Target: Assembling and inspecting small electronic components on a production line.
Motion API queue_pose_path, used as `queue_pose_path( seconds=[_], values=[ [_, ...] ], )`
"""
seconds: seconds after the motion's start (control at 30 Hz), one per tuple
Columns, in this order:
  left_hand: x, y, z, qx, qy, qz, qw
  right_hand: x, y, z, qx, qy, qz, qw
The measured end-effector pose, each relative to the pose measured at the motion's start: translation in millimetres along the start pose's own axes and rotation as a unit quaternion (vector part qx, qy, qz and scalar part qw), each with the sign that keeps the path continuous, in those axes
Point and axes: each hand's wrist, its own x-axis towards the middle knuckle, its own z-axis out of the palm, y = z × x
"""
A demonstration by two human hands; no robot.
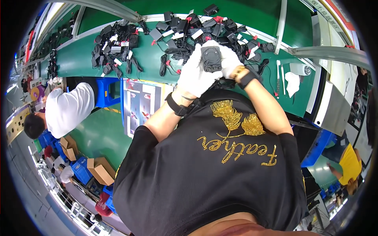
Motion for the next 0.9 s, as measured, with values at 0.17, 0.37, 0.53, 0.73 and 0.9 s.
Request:
queue_pose_path(
  seconds=[0.17, 0.37, 0.53, 0.73, 0.9],
  values=[
    [1, 1, 32, 0.046, 0.009, 0.03, 0.998, -6, -67, -103, 0.07, 0.172, 0.11, 0.976],
    [4, 6, 53, -0.009, -0.029, -0.002, 1.0, -30, -130, -172, 0.684, 0.208, -0.001, 0.699],
    [8, 2, 61, 0.054, -0.027, 0.01, 0.998, -30, -144, -164, 0.527, 0.236, -0.004, 0.816],
    [11, -10, 66, 0.147, 0.002, 0.056, 0.988, -46, -113, -124, 0.281, 0.211, 0.134, 0.927],
    [14, -12, 59, 0.176, 0.004, 0.084, 0.981, -39, -146, -122, 0.397, 0.21, 0.163, 0.879]
  ],
)
